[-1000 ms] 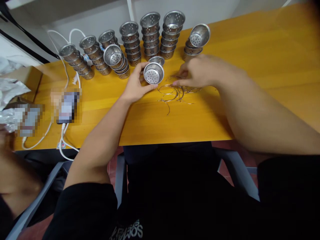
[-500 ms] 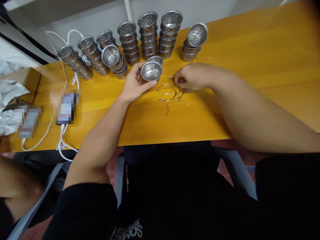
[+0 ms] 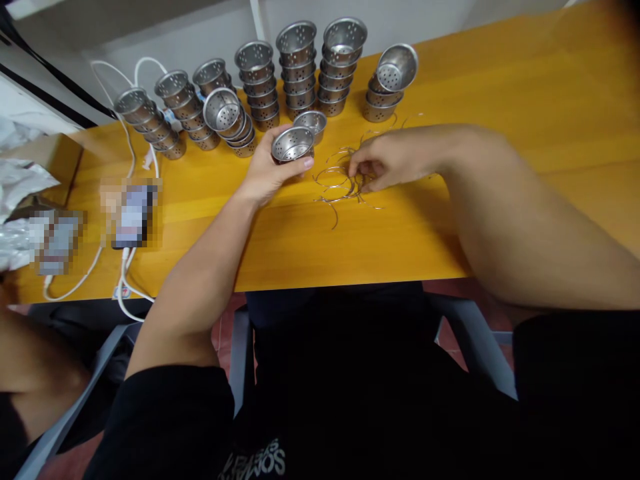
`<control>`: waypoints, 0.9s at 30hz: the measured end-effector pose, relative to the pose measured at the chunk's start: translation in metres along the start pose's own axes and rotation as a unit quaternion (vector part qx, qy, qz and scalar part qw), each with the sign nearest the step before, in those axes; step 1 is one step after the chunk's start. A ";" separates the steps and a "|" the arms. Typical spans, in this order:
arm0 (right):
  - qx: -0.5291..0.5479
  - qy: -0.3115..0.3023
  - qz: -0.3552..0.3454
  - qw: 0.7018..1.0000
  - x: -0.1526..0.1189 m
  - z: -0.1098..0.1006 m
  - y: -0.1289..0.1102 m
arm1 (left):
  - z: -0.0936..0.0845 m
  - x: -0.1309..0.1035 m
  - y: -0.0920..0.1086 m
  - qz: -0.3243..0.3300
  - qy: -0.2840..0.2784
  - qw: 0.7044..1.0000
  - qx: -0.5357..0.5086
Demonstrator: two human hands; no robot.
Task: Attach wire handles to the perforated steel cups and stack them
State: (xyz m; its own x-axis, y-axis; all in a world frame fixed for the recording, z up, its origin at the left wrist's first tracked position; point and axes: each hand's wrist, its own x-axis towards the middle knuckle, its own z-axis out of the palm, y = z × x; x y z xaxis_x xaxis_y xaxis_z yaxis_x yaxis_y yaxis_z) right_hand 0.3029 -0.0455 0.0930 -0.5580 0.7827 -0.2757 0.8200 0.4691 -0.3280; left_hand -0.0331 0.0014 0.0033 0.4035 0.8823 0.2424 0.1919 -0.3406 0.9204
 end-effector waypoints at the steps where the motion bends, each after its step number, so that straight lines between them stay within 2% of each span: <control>1: 0.000 -0.005 -0.007 1.000 0.003 0.002 0.002 | 0.000 0.004 -0.008 0.010 0.011 1.000 -0.007; 4: -0.013 -0.003 -0.030 0.999 0.010 0.006 0.009 | -0.002 0.016 -0.029 0.037 0.037 0.997 -0.053; 11: -0.029 0.025 -0.080 0.996 0.012 0.008 0.010 | -0.015 0.036 -0.058 0.104 0.015 0.994 -0.036; 17: -0.048 0.107 -0.050 0.992 0.007 0.007 0.007 | -0.021 0.042 -0.077 0.124 0.002 0.992 -0.031; 21: -0.022 0.200 -0.039 0.979 0.009 0.010 0.008 | -0.022 0.043 -0.077 0.124 -0.003 0.992 -0.037; 24: 0.113 0.284 -0.055 0.951 0.017 0.017 0.015 | -0.020 0.040 -0.068 0.116 -0.002 0.992 -0.046; 27: 0.219 0.328 -0.042 0.918 0.033 0.026 0.031 | -0.017 0.031 -0.054 0.094 0.000 0.993 -0.065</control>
State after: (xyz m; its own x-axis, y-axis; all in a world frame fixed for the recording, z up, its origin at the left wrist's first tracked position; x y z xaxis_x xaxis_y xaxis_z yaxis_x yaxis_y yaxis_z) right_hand 0.3068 -0.0160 0.0501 -0.3017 0.8966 0.3242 0.5679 0.4421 -0.6943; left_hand -0.0460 0.0531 -0.0331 0.4218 0.8068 0.4136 -0.0045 -0.4543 0.8909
